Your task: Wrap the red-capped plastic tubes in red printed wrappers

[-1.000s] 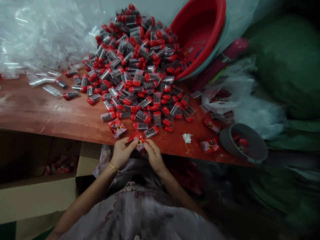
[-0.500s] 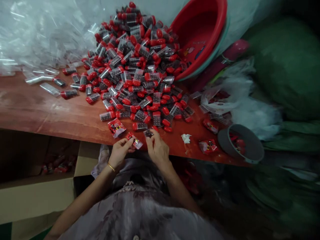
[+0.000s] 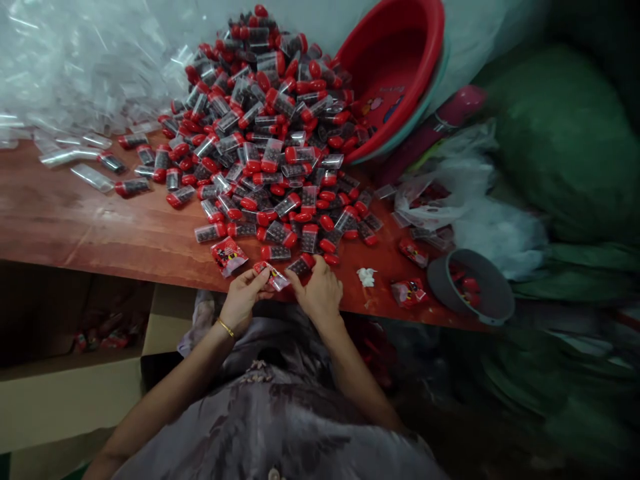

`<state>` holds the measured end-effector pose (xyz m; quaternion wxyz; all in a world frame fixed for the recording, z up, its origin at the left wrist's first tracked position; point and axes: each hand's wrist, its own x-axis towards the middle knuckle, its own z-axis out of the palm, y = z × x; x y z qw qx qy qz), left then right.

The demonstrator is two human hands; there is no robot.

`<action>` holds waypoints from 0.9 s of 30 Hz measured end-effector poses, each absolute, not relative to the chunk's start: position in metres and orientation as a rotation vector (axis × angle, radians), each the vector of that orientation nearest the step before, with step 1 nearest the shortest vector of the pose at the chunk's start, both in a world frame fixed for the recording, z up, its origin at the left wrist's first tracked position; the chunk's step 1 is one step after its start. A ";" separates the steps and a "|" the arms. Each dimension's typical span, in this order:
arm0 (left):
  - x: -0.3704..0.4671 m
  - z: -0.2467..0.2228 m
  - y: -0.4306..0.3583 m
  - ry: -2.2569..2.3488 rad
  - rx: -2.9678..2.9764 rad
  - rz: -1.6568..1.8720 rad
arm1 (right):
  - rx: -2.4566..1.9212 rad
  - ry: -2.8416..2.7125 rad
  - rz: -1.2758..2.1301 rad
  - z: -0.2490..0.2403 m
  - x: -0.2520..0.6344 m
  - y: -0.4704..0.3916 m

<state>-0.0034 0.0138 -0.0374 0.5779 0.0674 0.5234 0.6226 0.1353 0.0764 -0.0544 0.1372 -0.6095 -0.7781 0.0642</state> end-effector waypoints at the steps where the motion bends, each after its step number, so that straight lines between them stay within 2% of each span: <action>1: -0.003 -0.037 0.014 1.229 0.154 1.453 | -1.828 -2.265 0.193 -0.051 0.130 0.079; 5: -0.007 -0.034 0.014 1.202 0.127 1.441 | -1.910 -2.356 0.153 -0.045 0.125 0.082; 13: -0.002 -0.035 0.019 1.098 0.080 1.395 | -1.731 -2.474 0.064 -0.058 0.149 0.075; 16: -0.001 -0.036 0.019 1.118 0.084 1.415 | -1.581 -2.314 0.334 -0.062 0.163 0.080; 22: -0.001 -0.037 0.017 1.231 0.171 1.479 | -1.250 -1.943 1.166 -0.042 0.188 0.054; 27: 0.003 -0.031 0.017 1.290 0.321 1.474 | -1.139 -1.994 1.226 -0.028 0.181 0.043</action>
